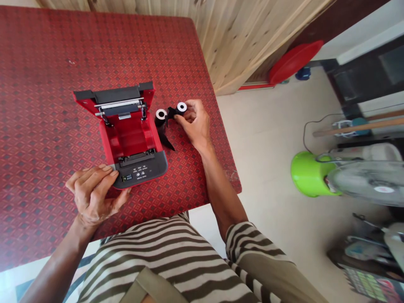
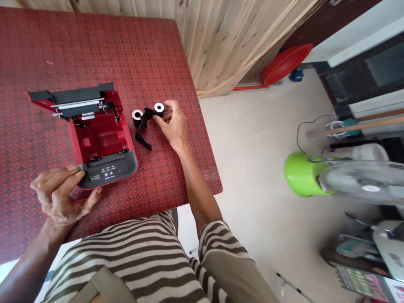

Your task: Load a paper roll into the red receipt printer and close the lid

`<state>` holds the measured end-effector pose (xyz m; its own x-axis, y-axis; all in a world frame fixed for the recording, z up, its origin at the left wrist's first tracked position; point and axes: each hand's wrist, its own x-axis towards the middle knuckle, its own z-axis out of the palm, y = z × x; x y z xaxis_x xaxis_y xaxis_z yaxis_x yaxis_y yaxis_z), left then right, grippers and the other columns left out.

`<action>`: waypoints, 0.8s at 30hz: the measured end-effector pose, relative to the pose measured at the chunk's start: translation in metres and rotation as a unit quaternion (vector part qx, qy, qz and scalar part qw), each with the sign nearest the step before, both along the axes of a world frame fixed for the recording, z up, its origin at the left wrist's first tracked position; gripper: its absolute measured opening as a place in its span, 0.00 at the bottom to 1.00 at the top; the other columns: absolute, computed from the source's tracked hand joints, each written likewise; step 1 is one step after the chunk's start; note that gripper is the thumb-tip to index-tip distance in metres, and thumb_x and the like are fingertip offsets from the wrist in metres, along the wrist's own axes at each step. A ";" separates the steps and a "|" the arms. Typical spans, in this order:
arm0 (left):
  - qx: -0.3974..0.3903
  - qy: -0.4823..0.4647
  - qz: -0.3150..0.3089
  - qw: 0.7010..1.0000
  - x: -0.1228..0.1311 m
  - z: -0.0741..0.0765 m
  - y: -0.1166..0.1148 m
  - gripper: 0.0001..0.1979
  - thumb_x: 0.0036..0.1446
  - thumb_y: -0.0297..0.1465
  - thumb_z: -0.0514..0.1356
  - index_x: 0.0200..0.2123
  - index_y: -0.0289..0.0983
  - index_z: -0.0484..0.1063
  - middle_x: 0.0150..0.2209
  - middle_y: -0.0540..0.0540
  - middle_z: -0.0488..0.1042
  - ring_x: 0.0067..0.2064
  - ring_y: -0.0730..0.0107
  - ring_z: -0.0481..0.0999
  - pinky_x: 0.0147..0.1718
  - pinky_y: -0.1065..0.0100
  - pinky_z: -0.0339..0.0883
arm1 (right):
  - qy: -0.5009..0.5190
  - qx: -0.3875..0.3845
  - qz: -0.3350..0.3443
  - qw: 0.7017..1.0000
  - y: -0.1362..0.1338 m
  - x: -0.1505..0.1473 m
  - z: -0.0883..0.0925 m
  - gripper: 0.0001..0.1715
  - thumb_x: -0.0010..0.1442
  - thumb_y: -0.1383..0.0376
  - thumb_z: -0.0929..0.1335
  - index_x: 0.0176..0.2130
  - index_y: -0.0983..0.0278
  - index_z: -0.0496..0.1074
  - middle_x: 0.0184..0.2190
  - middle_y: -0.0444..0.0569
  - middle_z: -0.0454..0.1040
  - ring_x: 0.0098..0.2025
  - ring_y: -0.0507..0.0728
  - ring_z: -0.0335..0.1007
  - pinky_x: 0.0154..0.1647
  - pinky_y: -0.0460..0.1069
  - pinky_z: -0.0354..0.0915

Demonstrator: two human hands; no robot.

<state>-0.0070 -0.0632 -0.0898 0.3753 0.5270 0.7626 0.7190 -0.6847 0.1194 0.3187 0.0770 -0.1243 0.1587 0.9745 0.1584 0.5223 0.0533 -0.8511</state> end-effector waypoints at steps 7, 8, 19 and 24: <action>-0.012 -0.011 0.013 1.000 0.001 -0.002 -0.001 0.31 0.58 0.42 0.74 0.61 0.43 0.72 0.49 0.43 0.79 0.48 0.58 0.82 0.49 0.56 0.72 | -0.213 0.108 -0.007 0.971 -0.042 -0.011 0.069 0.16 0.73 0.61 0.69 0.58 0.58 0.71 0.57 0.56 0.76 0.56 0.64 0.75 0.60 0.65 0.72; -0.018 -0.012 0.016 1.000 0.001 -0.002 -0.002 0.30 0.58 0.42 0.74 0.61 0.44 0.72 0.49 0.43 0.79 0.48 0.59 0.82 0.48 0.56 0.73 | -0.257 0.106 0.026 0.960 -0.042 -0.018 0.081 0.16 0.73 0.59 0.70 0.57 0.58 0.73 0.59 0.57 0.75 0.61 0.67 0.71 0.64 0.68 0.69; -0.005 -0.007 0.002 1.000 0.002 0.001 -0.001 0.31 0.58 0.39 0.74 0.61 0.36 0.74 0.48 0.39 0.80 0.48 0.53 0.82 0.50 0.53 0.71 | -0.442 0.010 0.159 0.883 -0.012 -0.067 0.094 0.12 0.71 0.66 0.69 0.52 0.67 0.77 0.63 0.65 0.72 0.68 0.75 0.59 0.64 0.73 0.62; -0.010 -0.011 0.007 1.000 0.001 -0.001 0.000 0.29 0.58 0.41 0.74 0.59 0.39 0.74 0.49 0.41 0.80 0.48 0.55 0.82 0.49 0.54 0.72 | -0.336 0.045 0.143 0.930 -0.025 -0.047 0.127 0.12 0.68 0.66 0.71 0.52 0.59 0.76 0.63 0.58 0.74 0.67 0.70 0.66 0.65 0.69 0.67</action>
